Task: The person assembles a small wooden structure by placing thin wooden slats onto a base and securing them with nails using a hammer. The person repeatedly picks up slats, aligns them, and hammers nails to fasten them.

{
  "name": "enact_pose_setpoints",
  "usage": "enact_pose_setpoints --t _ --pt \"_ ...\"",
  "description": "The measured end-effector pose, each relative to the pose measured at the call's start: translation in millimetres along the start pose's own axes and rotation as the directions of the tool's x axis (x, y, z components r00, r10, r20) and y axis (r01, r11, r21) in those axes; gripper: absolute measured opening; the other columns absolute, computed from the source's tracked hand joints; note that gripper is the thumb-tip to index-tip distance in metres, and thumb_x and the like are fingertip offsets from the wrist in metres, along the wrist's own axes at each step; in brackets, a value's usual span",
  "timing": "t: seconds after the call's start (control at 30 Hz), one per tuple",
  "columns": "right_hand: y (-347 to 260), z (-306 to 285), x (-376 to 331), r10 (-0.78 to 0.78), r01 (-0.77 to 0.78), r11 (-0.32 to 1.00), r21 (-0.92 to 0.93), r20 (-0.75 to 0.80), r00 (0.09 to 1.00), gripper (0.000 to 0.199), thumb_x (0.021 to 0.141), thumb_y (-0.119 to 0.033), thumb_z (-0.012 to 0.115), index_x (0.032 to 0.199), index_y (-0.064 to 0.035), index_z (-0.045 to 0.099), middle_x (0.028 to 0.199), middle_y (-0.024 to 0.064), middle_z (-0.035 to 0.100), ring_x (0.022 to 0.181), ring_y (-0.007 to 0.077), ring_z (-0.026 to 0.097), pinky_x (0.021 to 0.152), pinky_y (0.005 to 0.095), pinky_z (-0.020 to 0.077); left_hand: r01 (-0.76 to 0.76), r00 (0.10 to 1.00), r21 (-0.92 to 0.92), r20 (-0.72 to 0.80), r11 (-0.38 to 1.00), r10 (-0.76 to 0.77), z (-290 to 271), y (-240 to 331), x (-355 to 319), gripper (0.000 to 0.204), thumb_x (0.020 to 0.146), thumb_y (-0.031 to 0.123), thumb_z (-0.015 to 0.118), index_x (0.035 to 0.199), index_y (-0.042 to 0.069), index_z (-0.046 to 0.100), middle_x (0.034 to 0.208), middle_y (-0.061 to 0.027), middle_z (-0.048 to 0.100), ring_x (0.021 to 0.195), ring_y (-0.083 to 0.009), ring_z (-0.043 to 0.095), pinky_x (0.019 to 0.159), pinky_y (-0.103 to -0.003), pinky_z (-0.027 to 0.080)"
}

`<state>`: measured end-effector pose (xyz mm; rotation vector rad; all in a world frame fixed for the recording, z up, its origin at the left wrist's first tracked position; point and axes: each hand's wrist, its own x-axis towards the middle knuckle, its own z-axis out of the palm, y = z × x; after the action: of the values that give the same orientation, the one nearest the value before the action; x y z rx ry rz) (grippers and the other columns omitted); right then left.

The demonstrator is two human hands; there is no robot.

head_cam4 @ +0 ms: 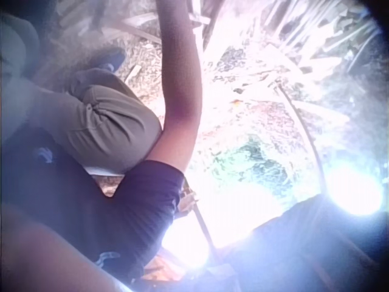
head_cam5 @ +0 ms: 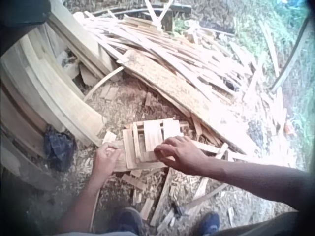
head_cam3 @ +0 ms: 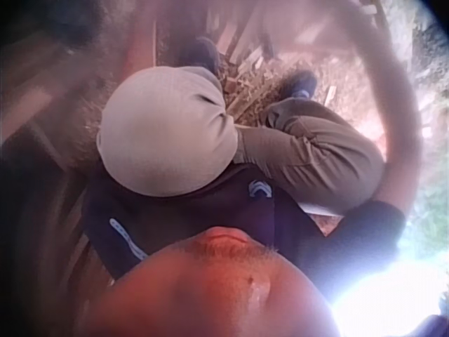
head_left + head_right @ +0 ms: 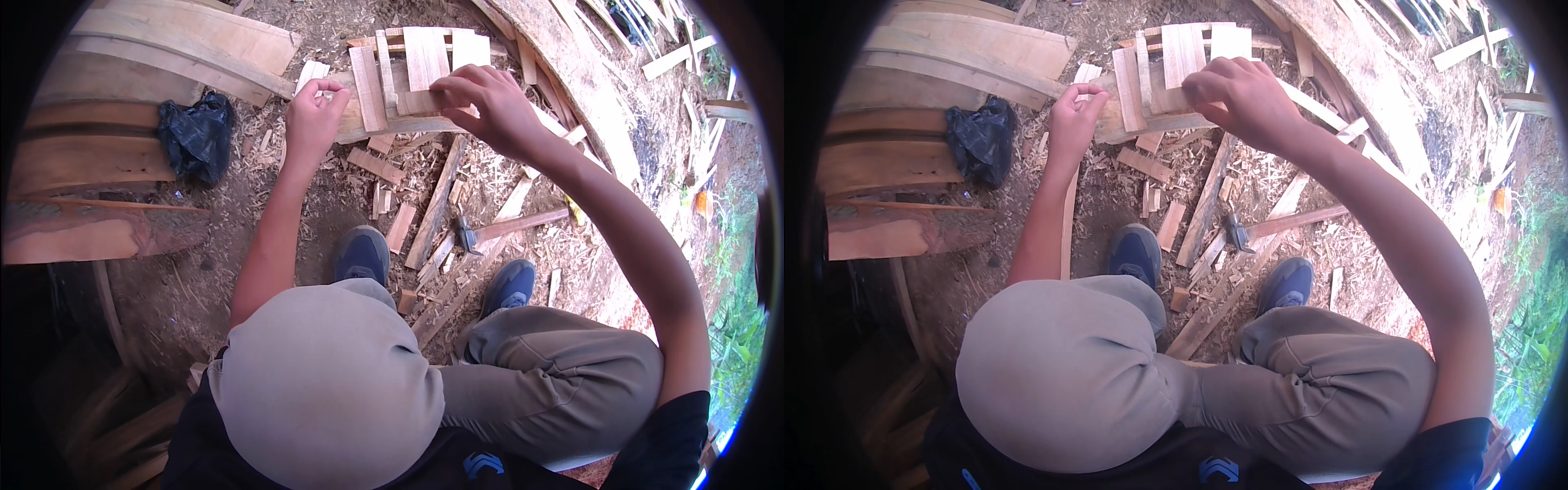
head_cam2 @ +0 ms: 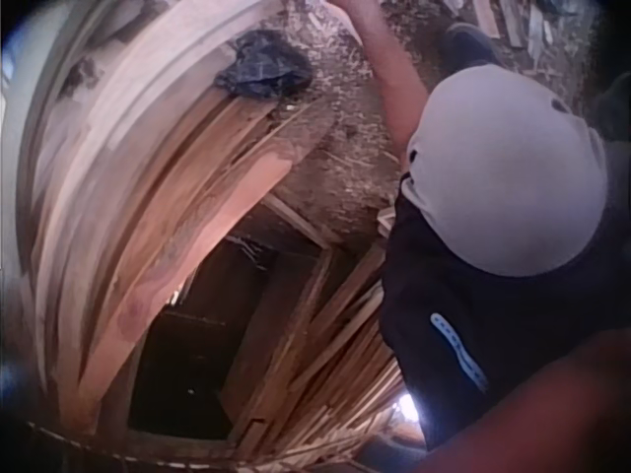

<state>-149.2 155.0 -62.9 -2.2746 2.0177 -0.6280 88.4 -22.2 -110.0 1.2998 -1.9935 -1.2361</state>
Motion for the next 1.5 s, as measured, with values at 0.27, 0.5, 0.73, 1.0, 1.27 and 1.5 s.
enact_pose_setpoints --t 0.27,0.5,0.73,1.0,1.27,1.5 --pt "10 -3 -1 0.459 -0.417 0.878 0.235 -0.165 0.873 0.045 0.094 -0.030 0.070 0.131 -0.0061 0.061 0.122 0.0170 0.061 0.117 0.0276 0.060 0.102 0.0428 0.0493 -0.085 0.990 0.072 0.119 0.994 0.076 12 20 -4 0.022 0.091 0.032 0.073 0.105 0.015 0.074 0.057 0.0045 0.042 0.053 -0.0068 0.040 0.052 -0.030 0.033" --pt "57 6 4 0.791 -0.738 0.315 0.597 0.264 0.551 0.042 0.090 -0.025 0.077 0.122 0.0018 0.072 0.112 0.0164 0.074 0.101 0.0218 0.070 0.089 0.0362 0.0535 -0.183 0.967 0.442 0.242 0.878 0.079 25 92 16 0.041 0.090 0.055 0.067 0.107 0.019 0.078 0.073 -0.0041 0.071 0.075 -0.0216 0.072 0.068 -0.037 0.055" --pt "46 3 15 0.825 -0.695 0.195 0.692 0.268 0.498 0.036 0.087 -0.013 0.081 0.118 0.0043 0.074 0.104 0.0130 0.077 0.093 0.0166 0.072 0.086 0.0309 0.0560 -0.226 0.947 0.450 0.311 0.864 0.086 38 84 50 0.040 0.086 0.051 0.073 0.100 0.015 0.083 0.090 -0.0073 0.079 0.083 -0.0234 0.074 0.078 -0.037 0.058" --pt "52 16 14 0.845 -0.686 0.154 0.711 0.265 0.465 0.037 0.089 -0.016 0.081 0.122 -0.0018 0.074 0.106 0.0095 0.078 0.093 0.0156 0.072 0.084 0.0305 0.0538 -0.195 0.950 0.296 0.294 0.935 0.105 48 63 61 0.039 0.084 0.046 0.077 0.100 0.012 0.083 0.091 -0.0087 0.079 0.083 -0.0225 0.074 0.078 -0.037 0.057" --pt "53 13 14 0.845 -0.718 0.147 0.681 0.291 0.449 0.040 0.086 -0.019 0.084 0.122 -0.0035 0.075 0.109 0.0111 0.078 0.094 0.0163 0.073 0.085 0.0311 0.0558 -0.163 0.949 0.284 0.306 0.945 0.072 54 58 68 0.042 0.084 0.048 0.077 0.101 0.011 0.082 0.093 -0.0093 0.079 0.084 -0.0214 0.074 0.078 -0.036 0.057" --pt "65 16 14 0.830 -0.732 0.167 0.661 0.306 0.466 0.039 0.084 -0.021 0.086 0.118 -0.0042 0.077 0.106 0.0107 0.078 0.091 0.0155 0.074 0.080 0.0298 0.0573 -0.165 0.944 0.257 0.321 0.952 0.077 53 55 71 0.045 0.084 0.047 0.079 0.104 0.007 0.081 0.095 -0.0091 0.079 0.085 -0.0223 0.074 0.081 -0.035 0.056"
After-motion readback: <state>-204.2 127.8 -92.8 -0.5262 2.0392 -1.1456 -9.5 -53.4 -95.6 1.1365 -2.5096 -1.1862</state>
